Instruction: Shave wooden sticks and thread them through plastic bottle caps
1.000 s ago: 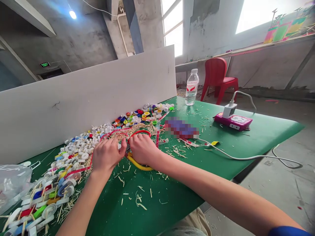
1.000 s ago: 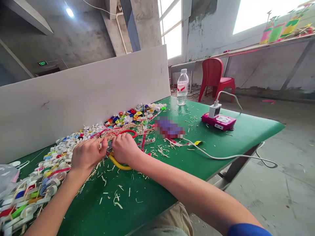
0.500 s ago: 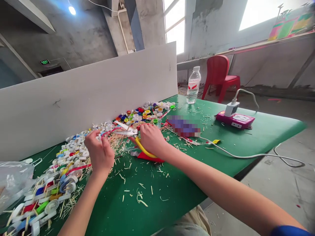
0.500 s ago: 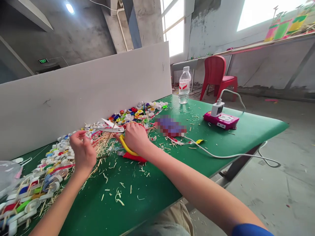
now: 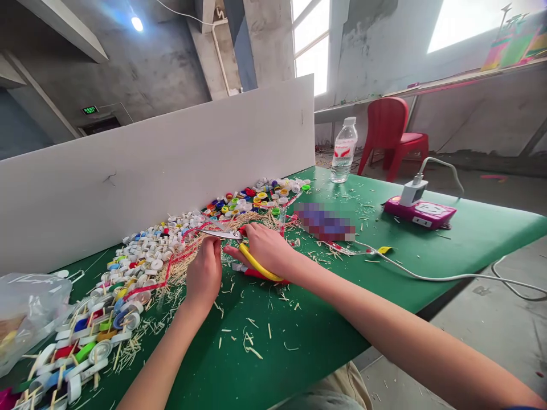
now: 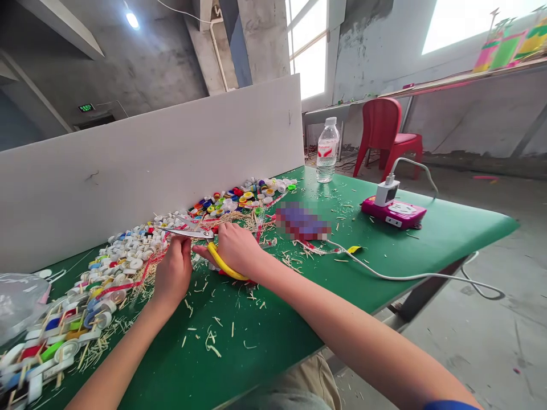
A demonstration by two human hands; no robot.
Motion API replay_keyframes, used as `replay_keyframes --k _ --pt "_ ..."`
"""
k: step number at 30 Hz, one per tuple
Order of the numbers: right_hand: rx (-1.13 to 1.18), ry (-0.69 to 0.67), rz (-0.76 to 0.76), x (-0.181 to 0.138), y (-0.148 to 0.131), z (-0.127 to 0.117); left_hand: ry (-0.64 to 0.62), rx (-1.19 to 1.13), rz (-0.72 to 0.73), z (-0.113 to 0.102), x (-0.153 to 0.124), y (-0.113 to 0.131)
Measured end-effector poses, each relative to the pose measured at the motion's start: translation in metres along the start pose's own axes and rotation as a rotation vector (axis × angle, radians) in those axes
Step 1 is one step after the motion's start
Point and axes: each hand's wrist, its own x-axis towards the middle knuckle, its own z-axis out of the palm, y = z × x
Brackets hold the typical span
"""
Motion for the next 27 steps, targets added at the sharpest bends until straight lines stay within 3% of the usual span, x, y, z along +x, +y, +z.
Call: replay_keyframes --k 6,16,22,27 --pt "0.073 0.018 -0.091 -0.003 0.0 -0.007 0.11 0.125 0.182 -0.004 0.0 -0.009" --pt "0.254 -0.044 -0.101 -0.003 0.004 -0.01 0.201 0.102 0.303 -0.009 0.009 -0.012" --pt "0.36 -0.087 -0.092 -0.003 0.004 -0.005 0.169 0.146 0.348 -0.009 0.012 -0.017" --pt "0.521 -0.222 0.014 -0.002 0.0 -0.005 0.146 0.368 0.392 -0.014 0.012 -0.021"
